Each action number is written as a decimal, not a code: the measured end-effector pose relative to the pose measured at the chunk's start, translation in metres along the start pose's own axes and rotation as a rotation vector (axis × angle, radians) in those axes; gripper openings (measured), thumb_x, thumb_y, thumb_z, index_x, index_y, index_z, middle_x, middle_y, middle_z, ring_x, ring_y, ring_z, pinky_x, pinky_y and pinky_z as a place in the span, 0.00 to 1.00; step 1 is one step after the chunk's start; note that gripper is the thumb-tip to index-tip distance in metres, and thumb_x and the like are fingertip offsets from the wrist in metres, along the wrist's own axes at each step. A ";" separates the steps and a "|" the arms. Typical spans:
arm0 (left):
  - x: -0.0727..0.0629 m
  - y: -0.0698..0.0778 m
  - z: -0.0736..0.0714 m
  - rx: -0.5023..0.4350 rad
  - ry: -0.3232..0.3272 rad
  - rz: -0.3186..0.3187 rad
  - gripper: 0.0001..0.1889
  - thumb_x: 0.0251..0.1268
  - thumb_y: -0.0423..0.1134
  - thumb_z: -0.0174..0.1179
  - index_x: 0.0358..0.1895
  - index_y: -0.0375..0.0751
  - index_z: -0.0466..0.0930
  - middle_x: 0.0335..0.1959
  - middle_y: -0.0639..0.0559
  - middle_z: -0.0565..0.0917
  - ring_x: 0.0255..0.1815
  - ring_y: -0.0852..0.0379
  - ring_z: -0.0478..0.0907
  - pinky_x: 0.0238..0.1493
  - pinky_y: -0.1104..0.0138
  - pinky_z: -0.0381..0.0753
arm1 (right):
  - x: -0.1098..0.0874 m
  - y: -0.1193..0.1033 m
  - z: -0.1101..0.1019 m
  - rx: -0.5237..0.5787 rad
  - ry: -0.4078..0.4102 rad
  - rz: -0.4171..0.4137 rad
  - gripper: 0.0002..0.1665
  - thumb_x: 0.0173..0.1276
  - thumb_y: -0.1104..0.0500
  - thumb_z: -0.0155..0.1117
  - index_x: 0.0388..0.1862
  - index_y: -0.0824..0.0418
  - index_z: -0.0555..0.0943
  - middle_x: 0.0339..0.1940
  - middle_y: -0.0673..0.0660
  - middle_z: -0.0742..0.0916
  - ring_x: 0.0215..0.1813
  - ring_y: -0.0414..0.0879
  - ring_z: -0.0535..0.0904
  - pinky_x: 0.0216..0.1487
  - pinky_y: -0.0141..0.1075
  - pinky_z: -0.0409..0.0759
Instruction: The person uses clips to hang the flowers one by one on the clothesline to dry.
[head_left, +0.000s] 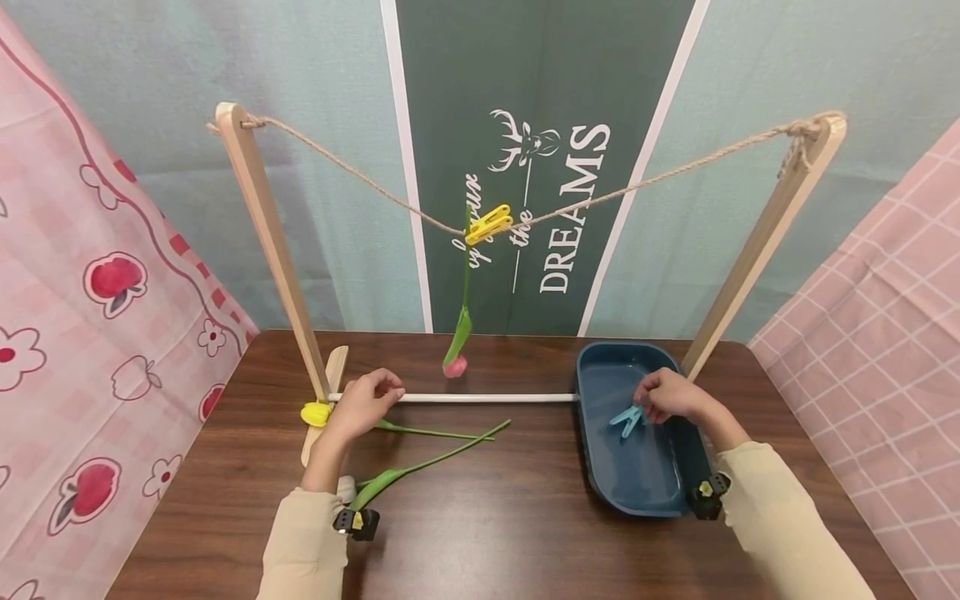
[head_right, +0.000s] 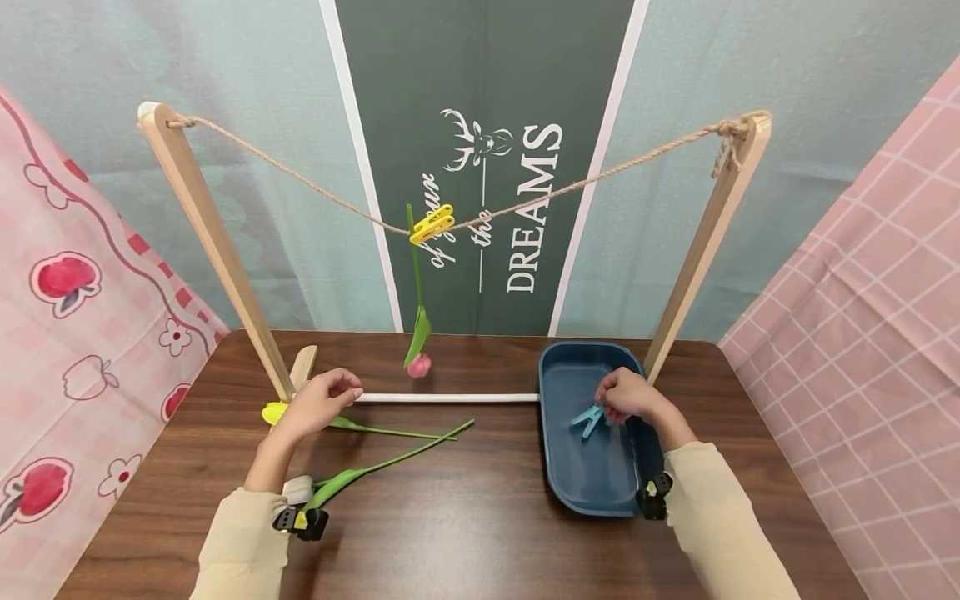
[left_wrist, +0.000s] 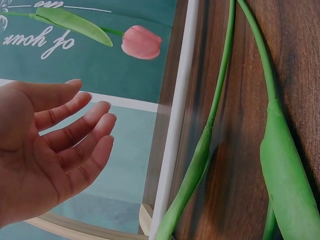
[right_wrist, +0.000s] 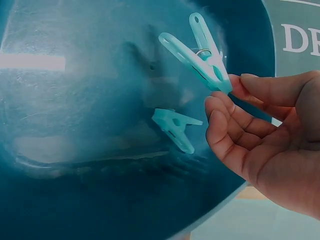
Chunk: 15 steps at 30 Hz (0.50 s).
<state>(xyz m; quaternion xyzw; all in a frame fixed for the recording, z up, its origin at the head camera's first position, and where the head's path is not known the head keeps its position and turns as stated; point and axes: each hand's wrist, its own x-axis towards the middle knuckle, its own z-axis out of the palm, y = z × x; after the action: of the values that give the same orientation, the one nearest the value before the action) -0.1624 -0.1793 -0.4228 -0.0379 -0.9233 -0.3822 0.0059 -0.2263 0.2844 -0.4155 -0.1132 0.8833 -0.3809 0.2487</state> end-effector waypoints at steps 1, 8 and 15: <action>0.000 0.001 0.000 0.000 -0.002 0.000 0.05 0.61 0.35 0.58 0.36 0.37 0.78 0.30 0.49 0.80 0.35 0.52 0.75 0.40 0.58 0.73 | 0.000 -0.001 -0.001 0.001 -0.002 -0.001 0.10 0.59 0.73 0.47 0.30 0.75 0.77 0.19 0.57 0.79 0.23 0.48 0.77 0.26 0.39 0.78; -0.002 0.004 -0.001 -0.011 -0.027 0.004 0.05 0.61 0.36 0.58 0.37 0.37 0.78 0.30 0.49 0.80 0.35 0.52 0.75 0.39 0.58 0.73 | -0.002 -0.011 -0.007 -0.009 -0.012 -0.019 0.11 0.61 0.72 0.46 0.32 0.76 0.77 0.21 0.57 0.78 0.24 0.47 0.77 0.27 0.40 0.78; -0.002 0.006 -0.001 0.001 -0.026 0.015 0.05 0.61 0.36 0.58 0.37 0.38 0.78 0.30 0.49 0.80 0.34 0.53 0.75 0.38 0.58 0.73 | -0.002 -0.015 -0.011 -0.007 0.005 -0.027 0.11 0.62 0.72 0.46 0.33 0.76 0.77 0.21 0.57 0.78 0.25 0.49 0.77 0.29 0.41 0.78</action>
<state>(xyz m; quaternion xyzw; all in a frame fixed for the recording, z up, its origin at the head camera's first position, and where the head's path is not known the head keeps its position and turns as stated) -0.1602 -0.1759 -0.4176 -0.0499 -0.9231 -0.3814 -0.0029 -0.2298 0.2820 -0.3978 -0.1251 0.8838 -0.3812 0.2409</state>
